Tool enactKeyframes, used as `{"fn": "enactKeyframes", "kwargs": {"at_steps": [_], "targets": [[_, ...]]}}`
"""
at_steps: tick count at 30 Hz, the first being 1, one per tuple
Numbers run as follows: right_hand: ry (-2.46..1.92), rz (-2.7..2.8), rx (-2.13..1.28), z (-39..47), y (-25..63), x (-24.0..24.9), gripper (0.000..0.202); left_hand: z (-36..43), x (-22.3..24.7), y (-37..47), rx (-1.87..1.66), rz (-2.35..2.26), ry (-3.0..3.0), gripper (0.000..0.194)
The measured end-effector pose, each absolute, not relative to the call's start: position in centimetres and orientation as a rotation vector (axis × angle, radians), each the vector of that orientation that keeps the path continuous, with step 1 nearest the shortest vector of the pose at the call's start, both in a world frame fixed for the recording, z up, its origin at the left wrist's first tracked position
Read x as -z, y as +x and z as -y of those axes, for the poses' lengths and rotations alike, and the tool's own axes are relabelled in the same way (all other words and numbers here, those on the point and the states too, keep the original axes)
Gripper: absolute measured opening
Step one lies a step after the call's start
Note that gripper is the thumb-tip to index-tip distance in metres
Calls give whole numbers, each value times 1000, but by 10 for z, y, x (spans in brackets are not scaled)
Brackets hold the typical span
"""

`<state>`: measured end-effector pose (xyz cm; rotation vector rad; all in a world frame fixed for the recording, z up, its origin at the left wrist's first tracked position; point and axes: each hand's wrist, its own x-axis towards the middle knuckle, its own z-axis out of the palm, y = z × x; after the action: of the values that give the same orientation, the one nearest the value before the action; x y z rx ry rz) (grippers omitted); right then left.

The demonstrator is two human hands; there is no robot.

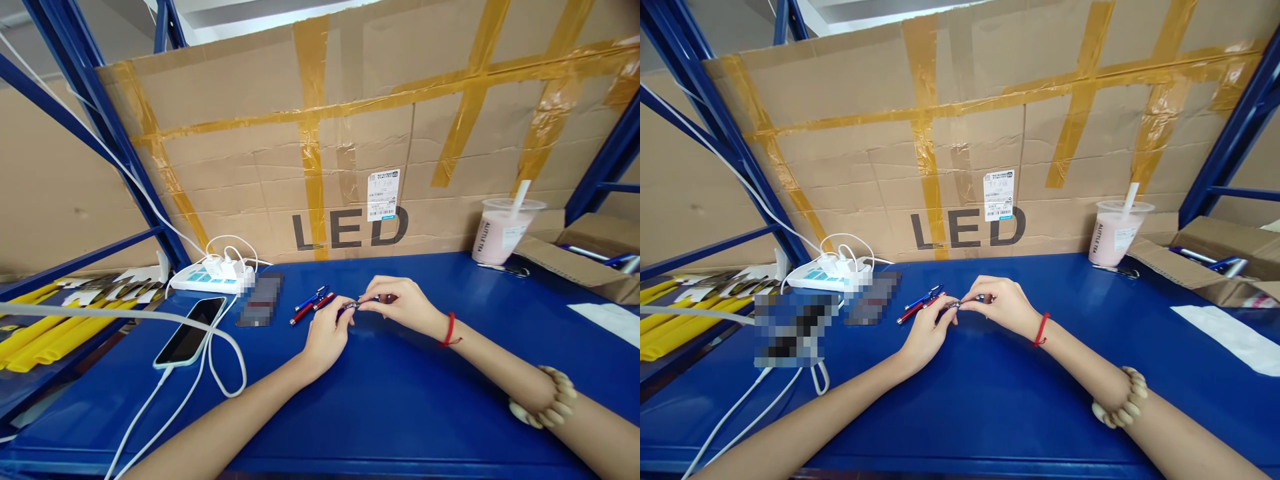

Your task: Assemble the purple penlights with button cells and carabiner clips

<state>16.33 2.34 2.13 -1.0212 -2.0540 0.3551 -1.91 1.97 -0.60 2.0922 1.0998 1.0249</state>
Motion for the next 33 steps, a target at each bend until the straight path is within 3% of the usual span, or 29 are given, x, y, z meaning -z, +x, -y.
{"fn": "enactKeyframes", "kwargs": {"at_steps": [5,15,25,33], "targets": [[-1065,2058,-595,-26,170,-22,32,-17,6,-19,-969,-1002,2101,19],[-1095,1993,-758,-28,166,-15,22,-13,7,-21,-1010,-884,2038,8],[-1159,1953,-727,-22,157,-16,20,-16,10,-21,-1105,-902,1968,13],[-1130,1888,-825,-19,154,-23,30,-15,9,-20,-1154,-875,1937,12]]}}
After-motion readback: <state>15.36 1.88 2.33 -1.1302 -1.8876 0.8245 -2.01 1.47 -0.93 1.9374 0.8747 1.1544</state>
